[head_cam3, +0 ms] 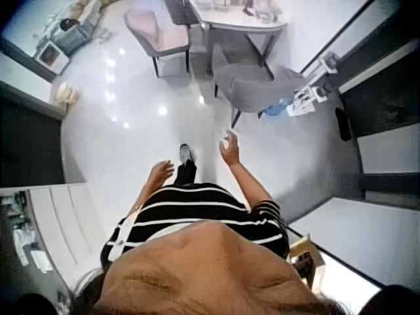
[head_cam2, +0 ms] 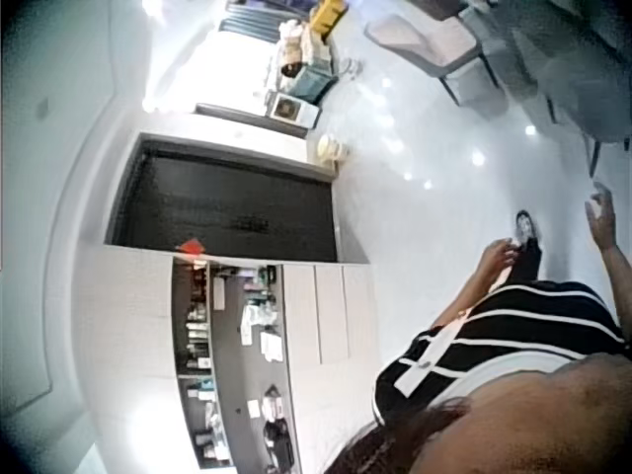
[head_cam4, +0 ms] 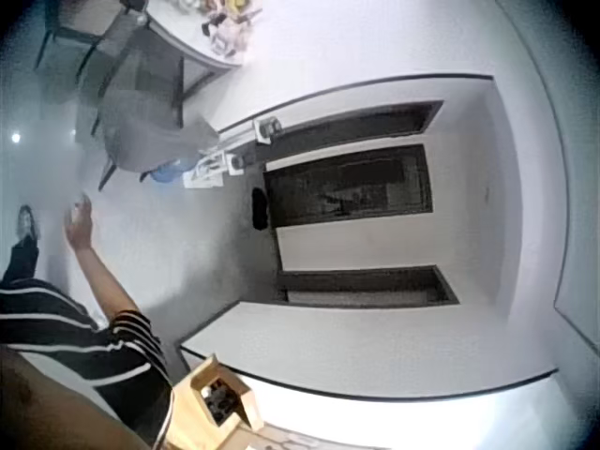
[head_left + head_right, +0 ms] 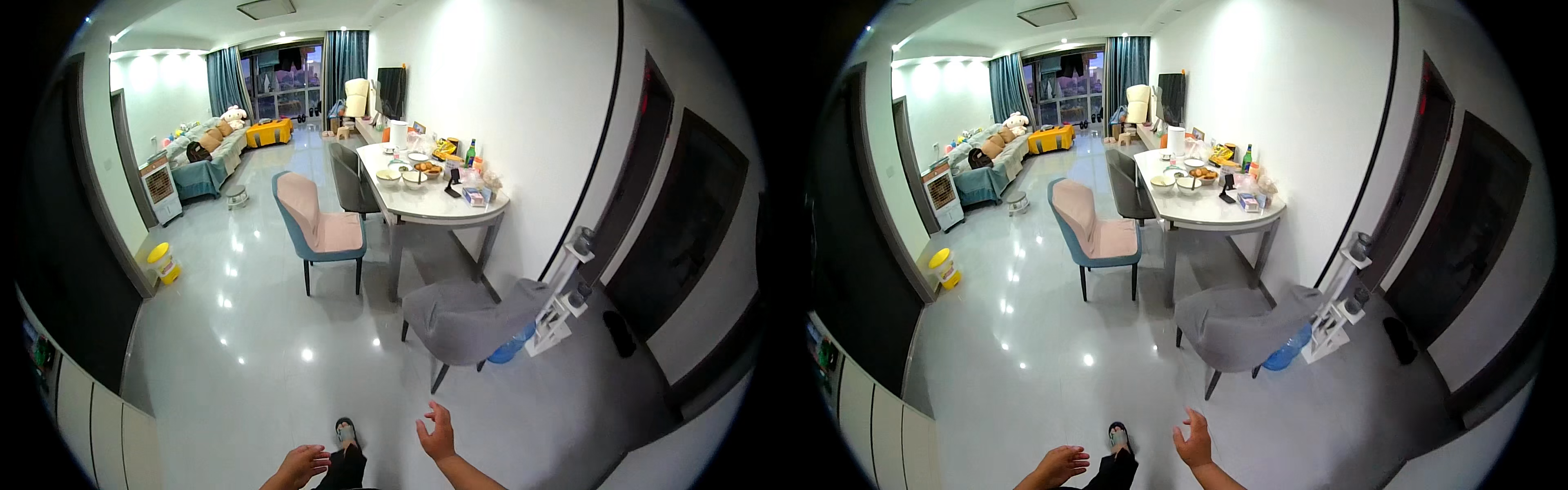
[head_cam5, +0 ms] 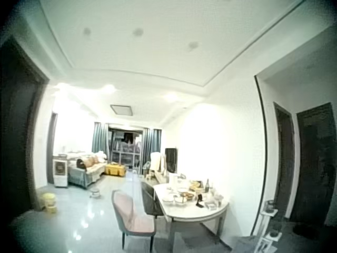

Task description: The person uses chopsticks to scrape food from a bowl into a trash bin, carries the bowl to a sink, and washes the bowl with a sponge.

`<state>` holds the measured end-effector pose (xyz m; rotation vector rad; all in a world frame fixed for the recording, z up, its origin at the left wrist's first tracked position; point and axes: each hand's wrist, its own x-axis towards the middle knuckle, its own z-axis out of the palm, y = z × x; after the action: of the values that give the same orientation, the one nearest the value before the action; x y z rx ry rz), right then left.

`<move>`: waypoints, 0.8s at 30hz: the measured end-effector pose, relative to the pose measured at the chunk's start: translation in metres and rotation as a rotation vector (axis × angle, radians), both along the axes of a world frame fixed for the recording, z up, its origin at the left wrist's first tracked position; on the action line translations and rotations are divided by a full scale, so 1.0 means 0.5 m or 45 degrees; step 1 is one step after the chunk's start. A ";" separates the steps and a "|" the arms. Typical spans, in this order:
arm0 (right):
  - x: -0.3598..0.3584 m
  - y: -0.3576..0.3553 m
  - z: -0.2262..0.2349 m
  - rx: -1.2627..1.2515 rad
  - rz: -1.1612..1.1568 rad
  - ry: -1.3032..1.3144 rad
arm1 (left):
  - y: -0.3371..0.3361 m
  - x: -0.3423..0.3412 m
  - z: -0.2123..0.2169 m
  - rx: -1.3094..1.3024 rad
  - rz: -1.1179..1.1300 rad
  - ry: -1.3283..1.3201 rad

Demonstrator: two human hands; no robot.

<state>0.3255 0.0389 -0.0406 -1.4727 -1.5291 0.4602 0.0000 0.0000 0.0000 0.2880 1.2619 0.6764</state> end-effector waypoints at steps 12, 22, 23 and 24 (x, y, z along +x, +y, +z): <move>0.007 0.635 0.036 -0.272 -0.137 0.155 | 0.895 -0.054 -0.037 0.202 -0.109 0.088; 0.145 1.164 -0.065 -0.374 -0.384 0.094 | 1.482 0.143 -0.041 0.222 -0.257 -0.088; 0.155 1.230 -0.073 -0.362 -0.401 0.100 | 1.537 0.154 -0.033 0.190 -0.269 -0.085; 0.163 1.305 -0.048 -0.388 -0.386 0.181 | 1.581 0.171 -0.003 0.193 -0.281 -0.081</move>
<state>0.4072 0.6914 -0.0647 -1.8304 -1.1337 0.6200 0.0854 0.7907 -0.0013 0.5186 1.1007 0.5874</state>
